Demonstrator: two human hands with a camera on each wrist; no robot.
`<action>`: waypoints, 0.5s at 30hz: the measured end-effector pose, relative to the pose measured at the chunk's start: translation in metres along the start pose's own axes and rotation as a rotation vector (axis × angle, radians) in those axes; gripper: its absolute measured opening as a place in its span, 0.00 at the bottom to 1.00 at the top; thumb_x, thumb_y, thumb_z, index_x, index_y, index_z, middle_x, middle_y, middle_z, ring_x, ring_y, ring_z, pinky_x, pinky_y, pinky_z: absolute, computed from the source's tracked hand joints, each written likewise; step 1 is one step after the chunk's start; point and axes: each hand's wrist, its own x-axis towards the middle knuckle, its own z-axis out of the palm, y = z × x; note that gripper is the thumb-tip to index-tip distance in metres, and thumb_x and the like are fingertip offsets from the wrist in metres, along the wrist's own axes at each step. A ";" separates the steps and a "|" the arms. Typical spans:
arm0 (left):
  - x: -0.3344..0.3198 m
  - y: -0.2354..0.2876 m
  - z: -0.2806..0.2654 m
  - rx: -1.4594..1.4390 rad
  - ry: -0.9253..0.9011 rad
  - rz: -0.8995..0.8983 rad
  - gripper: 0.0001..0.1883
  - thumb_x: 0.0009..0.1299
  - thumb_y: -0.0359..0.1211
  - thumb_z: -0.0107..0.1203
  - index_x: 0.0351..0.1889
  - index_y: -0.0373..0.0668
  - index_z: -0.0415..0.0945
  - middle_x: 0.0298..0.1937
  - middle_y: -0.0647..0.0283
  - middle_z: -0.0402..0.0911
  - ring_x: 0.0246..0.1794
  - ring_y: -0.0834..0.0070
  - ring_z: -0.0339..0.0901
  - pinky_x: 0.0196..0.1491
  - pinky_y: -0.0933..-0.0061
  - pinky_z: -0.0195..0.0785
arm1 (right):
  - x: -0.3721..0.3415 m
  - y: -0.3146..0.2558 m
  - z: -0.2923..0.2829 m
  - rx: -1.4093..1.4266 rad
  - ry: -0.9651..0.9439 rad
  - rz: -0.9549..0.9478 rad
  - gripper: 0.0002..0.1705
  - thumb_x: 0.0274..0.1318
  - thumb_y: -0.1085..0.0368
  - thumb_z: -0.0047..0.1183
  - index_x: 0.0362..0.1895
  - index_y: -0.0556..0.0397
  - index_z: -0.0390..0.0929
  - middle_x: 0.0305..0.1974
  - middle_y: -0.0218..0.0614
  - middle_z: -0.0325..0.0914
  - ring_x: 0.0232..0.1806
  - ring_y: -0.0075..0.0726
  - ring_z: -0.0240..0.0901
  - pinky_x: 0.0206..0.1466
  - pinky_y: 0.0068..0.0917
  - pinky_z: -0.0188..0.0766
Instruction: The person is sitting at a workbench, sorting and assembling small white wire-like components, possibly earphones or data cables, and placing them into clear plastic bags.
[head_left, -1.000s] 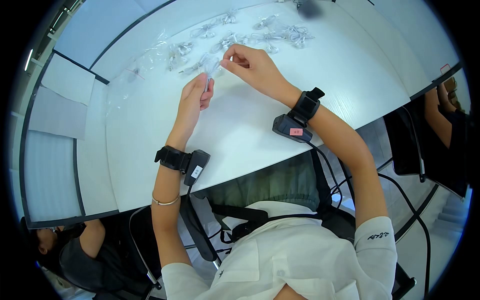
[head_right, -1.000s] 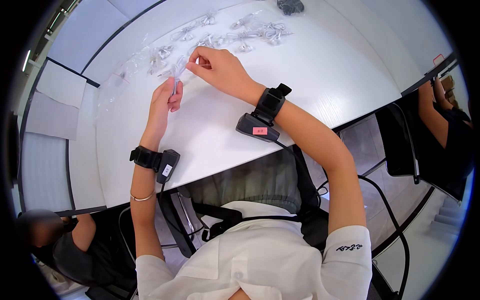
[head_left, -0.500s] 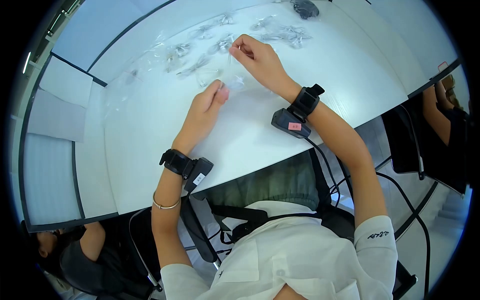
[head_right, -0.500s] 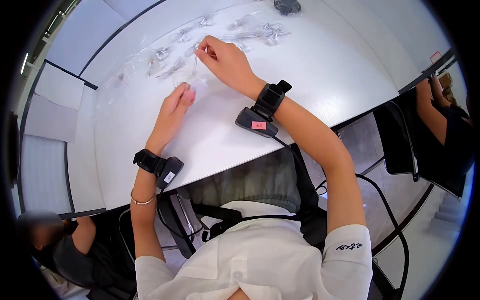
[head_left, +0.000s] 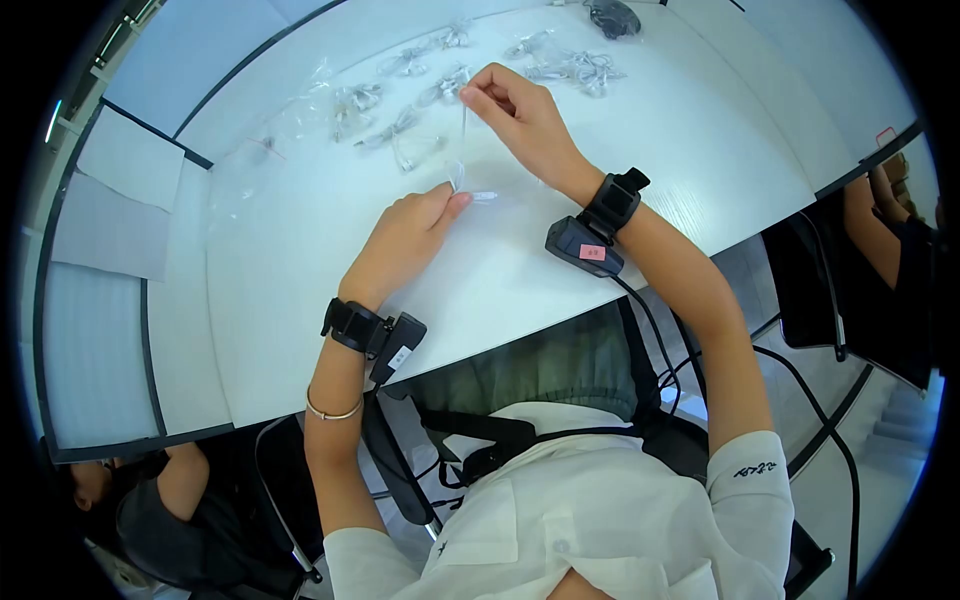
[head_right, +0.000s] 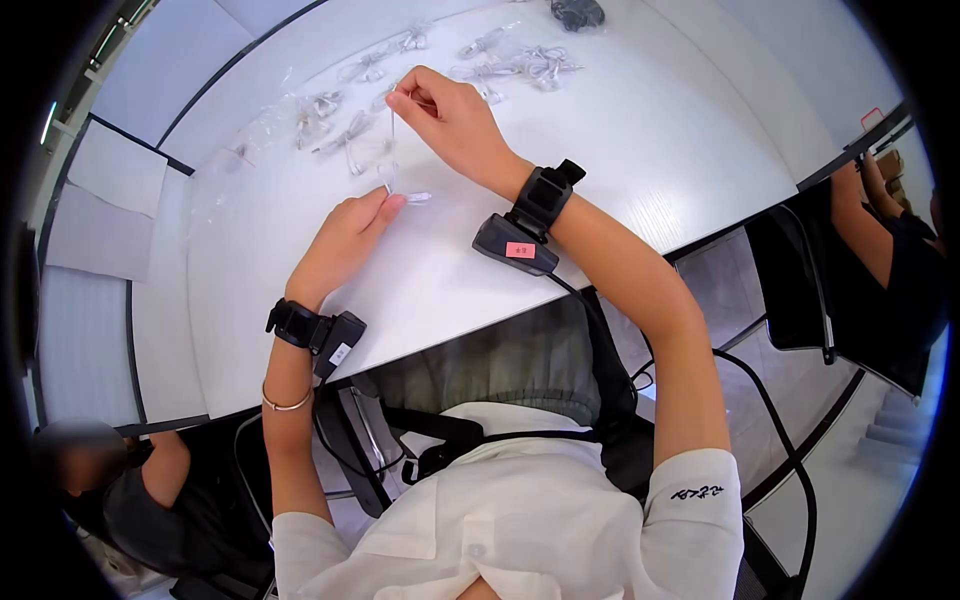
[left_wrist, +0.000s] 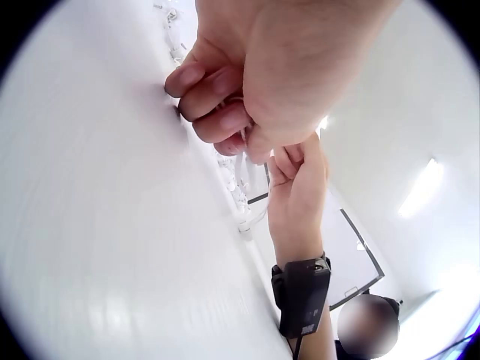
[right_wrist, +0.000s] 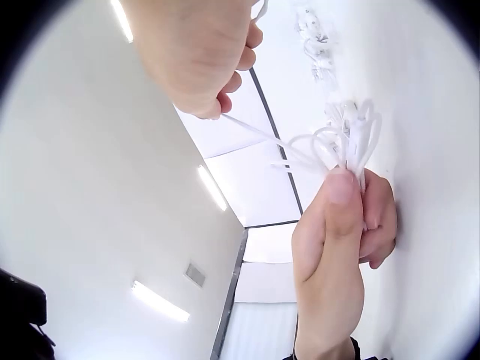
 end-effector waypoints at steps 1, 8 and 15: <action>0.000 -0.002 0.002 0.002 0.036 -0.011 0.18 0.71 0.41 0.40 0.28 0.35 0.63 0.16 0.47 0.66 0.19 0.50 0.64 0.25 0.58 0.56 | 0.000 -0.003 0.000 0.007 0.005 -0.007 0.12 0.57 0.60 0.48 0.31 0.57 0.71 0.17 0.28 0.65 0.19 0.19 0.56 0.23 0.20 0.54; 0.007 -0.012 -0.001 -0.133 0.315 -0.117 0.17 0.71 0.41 0.40 0.27 0.35 0.63 0.20 0.45 0.69 0.21 0.48 0.66 0.26 0.56 0.56 | 0.002 -0.010 -0.008 0.091 0.079 0.041 0.14 0.58 0.61 0.46 0.25 0.57 0.66 0.16 0.25 0.59 0.19 0.16 0.49 0.22 0.19 0.49; 0.004 -0.034 -0.006 0.234 0.412 -0.185 0.16 0.70 0.39 0.41 0.26 0.35 0.64 0.23 0.45 0.73 0.25 0.46 0.70 0.27 0.54 0.60 | -0.002 -0.015 -0.002 0.080 -0.043 -0.016 0.17 0.59 0.60 0.45 0.21 0.57 0.62 0.15 0.24 0.54 0.19 0.17 0.45 0.21 0.21 0.46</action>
